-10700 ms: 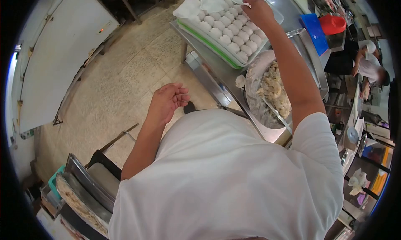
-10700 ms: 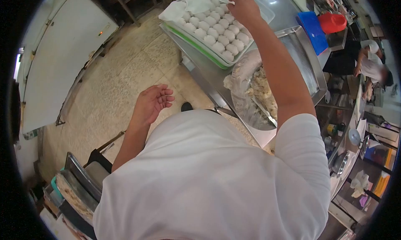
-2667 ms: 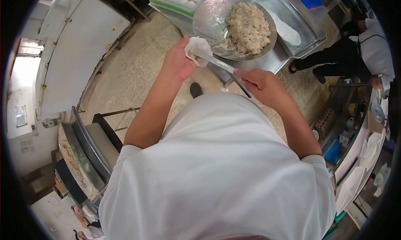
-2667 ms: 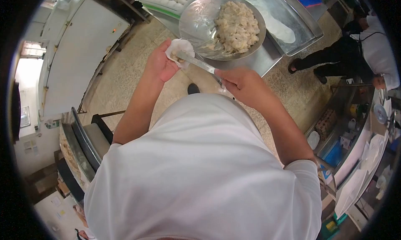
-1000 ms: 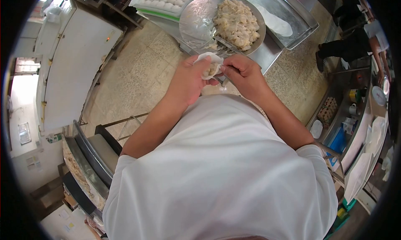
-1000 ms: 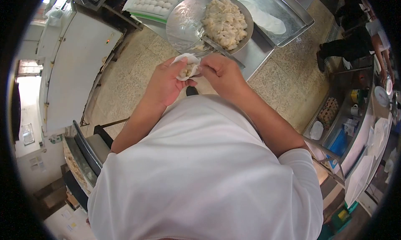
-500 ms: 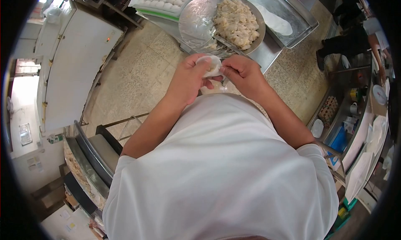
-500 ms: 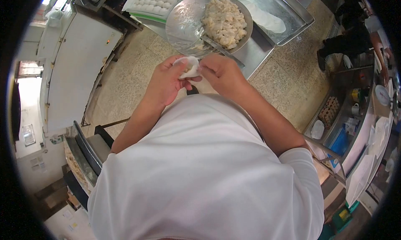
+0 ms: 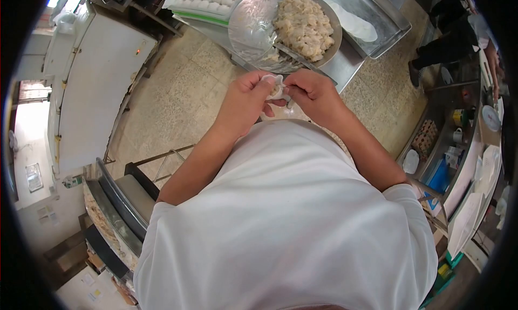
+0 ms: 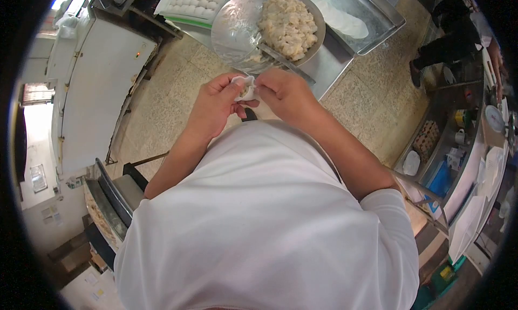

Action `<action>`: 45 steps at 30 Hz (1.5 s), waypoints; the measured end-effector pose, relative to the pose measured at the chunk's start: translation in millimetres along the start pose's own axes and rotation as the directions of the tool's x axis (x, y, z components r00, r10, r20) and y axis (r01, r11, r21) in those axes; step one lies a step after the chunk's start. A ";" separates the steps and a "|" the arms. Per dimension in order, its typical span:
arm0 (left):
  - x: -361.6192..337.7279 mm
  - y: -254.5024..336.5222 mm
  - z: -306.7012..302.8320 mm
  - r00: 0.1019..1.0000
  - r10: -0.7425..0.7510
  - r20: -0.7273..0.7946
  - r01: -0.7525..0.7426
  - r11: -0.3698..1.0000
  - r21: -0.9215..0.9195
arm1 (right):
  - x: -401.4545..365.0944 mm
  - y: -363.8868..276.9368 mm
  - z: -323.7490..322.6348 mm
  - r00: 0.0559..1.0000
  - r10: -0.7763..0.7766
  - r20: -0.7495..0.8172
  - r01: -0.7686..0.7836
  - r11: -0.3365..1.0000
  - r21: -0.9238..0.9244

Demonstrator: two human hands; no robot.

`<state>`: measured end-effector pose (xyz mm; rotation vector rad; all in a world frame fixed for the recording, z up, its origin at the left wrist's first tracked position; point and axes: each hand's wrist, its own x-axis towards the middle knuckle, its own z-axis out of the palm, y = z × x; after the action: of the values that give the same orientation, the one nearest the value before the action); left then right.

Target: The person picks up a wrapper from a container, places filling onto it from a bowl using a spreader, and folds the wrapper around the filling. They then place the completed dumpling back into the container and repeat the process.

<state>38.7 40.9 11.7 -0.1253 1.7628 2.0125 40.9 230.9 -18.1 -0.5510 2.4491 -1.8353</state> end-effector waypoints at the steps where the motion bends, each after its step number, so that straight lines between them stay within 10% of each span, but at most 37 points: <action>1: -0.2 -0.9 -0.8 1.000 0.002 0.019 -0.004 0.997 0.081 | 0.1 -0.9 -1.3 0.997 -0.064 0.046 0.068 0.994 -0.091; 8: -1.3 -1.8 -4.7 0.998 0.014 0.056 -0.020 0.993 0.114 | 3.2 -4.7 7.2 0.994 0.112 -0.009 -0.107 0.966 0.236; 14: -2.6 1.4 -2.4 0.999 -0.006 0.032 0.010 0.992 -0.127 | 2.6 1.2 6.2 0.979 0.200 -0.037 -0.191 0.968 0.161; 22: -2.6 -7.8 -6.7 0.998 0.059 0.013 -0.061 0.980 0.192 | -0.9 1.1 12.9 0.996 0.057 -0.062 -0.057 0.998 -0.008; 45: -2.8 -7.0 -5.8 0.996 0.082 -0.029 -0.075 0.977 0.201 | -3.5 3.6 15.2 0.997 -0.058 -0.046 0.049 0.984 -0.169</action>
<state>42.6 35.1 5.3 -0.0291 2.0105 1.8834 46.8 218.8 -26.7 -0.5915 2.6656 -1.6906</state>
